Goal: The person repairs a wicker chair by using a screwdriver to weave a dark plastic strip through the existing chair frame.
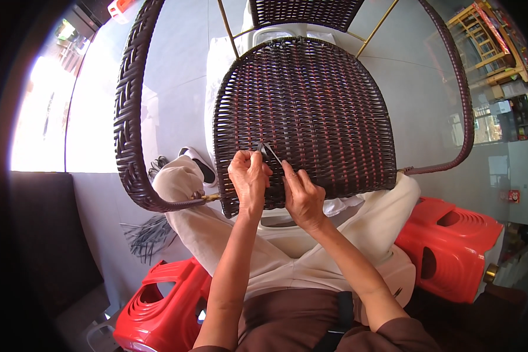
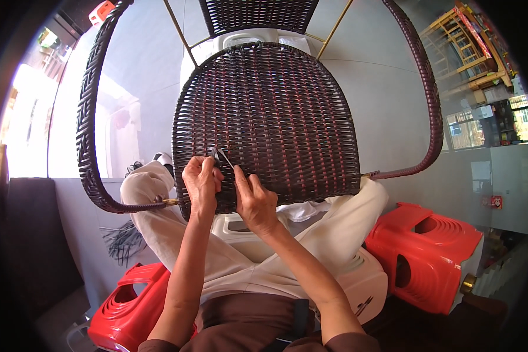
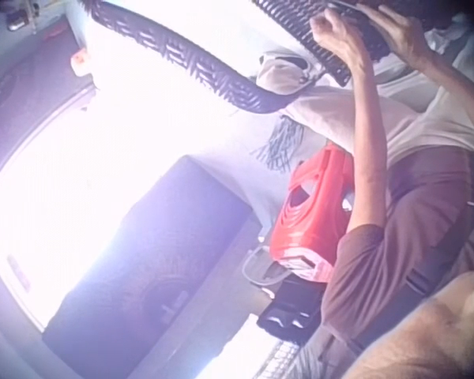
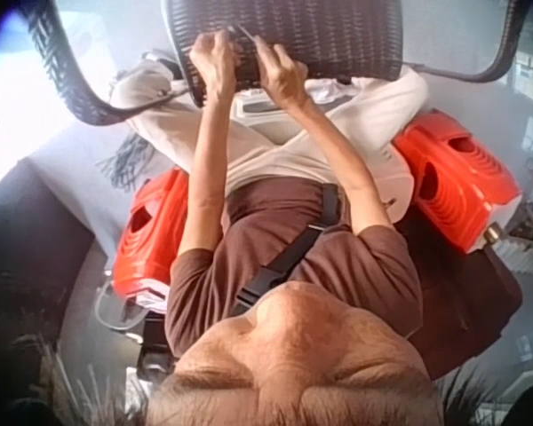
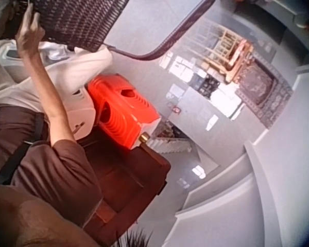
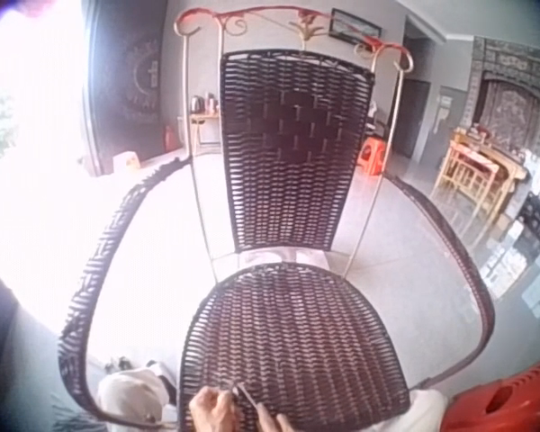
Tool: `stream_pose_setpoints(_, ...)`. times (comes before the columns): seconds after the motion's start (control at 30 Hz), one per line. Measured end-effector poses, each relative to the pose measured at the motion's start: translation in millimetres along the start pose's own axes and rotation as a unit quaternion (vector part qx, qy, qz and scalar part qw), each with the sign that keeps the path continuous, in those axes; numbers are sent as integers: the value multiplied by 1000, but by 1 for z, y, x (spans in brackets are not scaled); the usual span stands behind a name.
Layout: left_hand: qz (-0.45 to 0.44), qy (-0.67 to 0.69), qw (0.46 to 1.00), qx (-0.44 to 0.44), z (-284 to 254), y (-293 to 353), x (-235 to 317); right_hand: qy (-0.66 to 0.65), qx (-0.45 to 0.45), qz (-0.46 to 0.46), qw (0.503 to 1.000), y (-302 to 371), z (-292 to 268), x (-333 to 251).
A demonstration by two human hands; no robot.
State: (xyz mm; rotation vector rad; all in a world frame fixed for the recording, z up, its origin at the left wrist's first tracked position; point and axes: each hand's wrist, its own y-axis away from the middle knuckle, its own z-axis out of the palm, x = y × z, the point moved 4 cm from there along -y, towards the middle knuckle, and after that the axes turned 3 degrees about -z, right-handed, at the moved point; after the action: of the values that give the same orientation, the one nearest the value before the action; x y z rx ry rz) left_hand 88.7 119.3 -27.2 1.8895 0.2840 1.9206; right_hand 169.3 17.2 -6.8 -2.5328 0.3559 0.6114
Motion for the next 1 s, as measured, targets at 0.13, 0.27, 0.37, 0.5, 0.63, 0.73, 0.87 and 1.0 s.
stream_pose_setpoints(0.13,-15,19,1000,-1,0,-1,0,-4,11,-5,1000,0,-1,-1)
stream_pose_setpoints(0.27,-19,46,999,-1,0,-2,-2,-10,24,-9,1000,0,-1,-1)
stream_pose_setpoints(0.37,-24,19,1000,6,1,0,1,-16,29,-9,999,1,-2,0)
stream_pose_setpoints(0.5,-25,15,1000,8,1,-1,2,-22,31,-9,999,1,-1,0)
stream_pose_setpoints(0.63,-21,17,1000,13,2,-4,2,-26,35,-7,999,2,-2,1)
stream_pose_setpoints(0.73,-25,14,1000,9,2,-3,3,-26,28,0,999,1,-1,1)
stream_pose_setpoints(0.87,-37,38,998,19,1,-2,2,-27,35,-3,999,2,-1,1)
stream_pose_setpoints(1.0,-35,11,999,17,-2,-2,1,-18,42,-7,999,3,0,0)
